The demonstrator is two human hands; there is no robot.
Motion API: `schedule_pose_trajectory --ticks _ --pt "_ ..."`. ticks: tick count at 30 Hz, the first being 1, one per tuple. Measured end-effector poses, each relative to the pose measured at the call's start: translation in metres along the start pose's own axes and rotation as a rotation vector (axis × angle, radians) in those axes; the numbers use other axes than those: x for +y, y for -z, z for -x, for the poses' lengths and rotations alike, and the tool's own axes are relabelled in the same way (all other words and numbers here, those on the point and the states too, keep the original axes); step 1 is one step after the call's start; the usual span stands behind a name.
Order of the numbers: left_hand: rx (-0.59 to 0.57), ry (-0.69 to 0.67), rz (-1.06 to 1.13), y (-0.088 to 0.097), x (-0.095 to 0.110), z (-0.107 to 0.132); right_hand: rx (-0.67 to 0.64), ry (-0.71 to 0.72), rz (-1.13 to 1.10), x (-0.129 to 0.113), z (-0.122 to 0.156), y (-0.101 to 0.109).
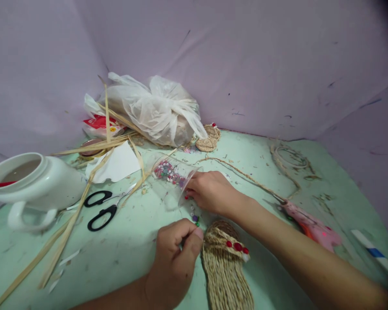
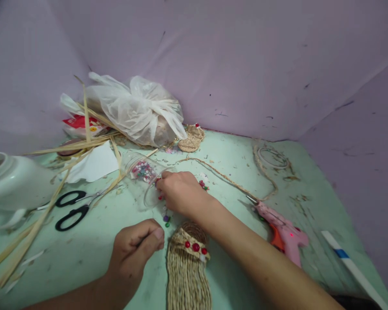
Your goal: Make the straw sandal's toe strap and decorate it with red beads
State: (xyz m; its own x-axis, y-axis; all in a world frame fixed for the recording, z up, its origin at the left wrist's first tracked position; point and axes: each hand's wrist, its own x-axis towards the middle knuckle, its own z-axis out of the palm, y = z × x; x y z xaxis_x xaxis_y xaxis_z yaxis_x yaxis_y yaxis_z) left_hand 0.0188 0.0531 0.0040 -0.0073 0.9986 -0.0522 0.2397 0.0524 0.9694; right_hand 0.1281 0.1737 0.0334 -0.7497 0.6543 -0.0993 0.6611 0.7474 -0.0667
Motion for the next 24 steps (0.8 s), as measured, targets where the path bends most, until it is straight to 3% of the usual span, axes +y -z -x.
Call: schedule_pose_trajectory --ticks 14,21,24 --pt "-0.013 0.026 0.019 0.0 0.001 0.0 0.052 -0.062 0.048 -0.002 0.0 0.0" --pt "-0.017 0.046 0.019 -0.001 0.001 0.0 0.213 -0.087 -0.322 0.004 0.021 0.01" --pt "-0.02 0.043 0.016 -0.001 0.002 0.0 0.238 -0.043 -0.324 0.002 0.017 0.006"
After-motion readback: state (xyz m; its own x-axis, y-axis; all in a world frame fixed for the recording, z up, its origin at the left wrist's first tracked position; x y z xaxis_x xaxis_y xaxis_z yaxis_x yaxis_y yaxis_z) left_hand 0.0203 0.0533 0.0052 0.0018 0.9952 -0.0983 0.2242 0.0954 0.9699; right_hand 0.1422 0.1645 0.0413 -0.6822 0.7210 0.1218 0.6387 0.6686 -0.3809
